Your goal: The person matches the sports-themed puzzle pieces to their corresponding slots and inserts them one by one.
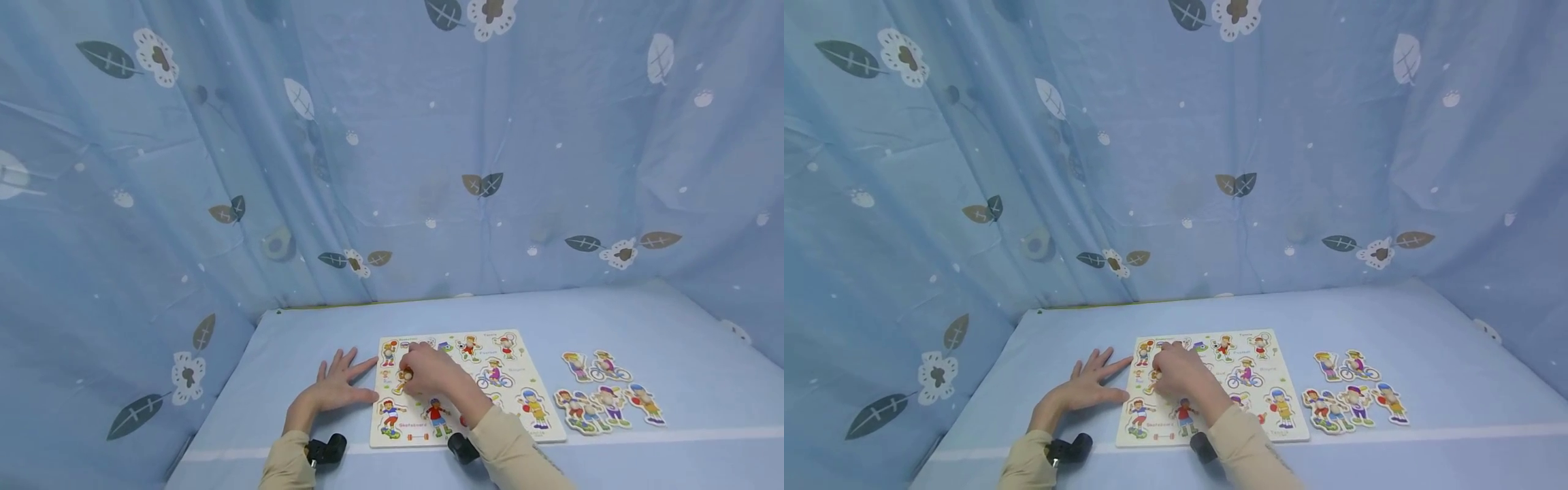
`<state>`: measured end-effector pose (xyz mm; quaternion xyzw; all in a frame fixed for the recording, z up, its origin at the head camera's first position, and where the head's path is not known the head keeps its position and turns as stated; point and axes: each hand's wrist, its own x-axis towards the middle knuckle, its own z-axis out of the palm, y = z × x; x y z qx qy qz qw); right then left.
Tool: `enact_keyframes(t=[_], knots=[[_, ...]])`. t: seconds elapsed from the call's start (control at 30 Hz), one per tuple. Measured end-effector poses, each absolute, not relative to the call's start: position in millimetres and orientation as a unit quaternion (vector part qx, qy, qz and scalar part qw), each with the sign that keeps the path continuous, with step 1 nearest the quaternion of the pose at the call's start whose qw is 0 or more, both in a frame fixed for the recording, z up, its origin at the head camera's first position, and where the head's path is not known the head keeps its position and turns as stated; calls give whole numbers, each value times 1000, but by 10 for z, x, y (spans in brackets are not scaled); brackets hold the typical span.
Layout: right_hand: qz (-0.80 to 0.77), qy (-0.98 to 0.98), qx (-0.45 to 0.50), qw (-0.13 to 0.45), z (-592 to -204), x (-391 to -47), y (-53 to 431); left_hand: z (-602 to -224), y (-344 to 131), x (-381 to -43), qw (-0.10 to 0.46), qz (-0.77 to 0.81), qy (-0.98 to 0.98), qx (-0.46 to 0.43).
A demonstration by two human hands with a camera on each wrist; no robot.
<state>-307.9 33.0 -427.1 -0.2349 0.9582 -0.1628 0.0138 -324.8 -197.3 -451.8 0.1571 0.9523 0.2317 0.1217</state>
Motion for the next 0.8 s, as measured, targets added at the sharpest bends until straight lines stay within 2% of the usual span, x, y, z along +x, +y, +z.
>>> enact_keyframes(t=[0.8], knots=[[-141, 965, -220, -14, -4350, -3043, 291, -4517, -1977, -3267, 122, 235, 952, 152]])
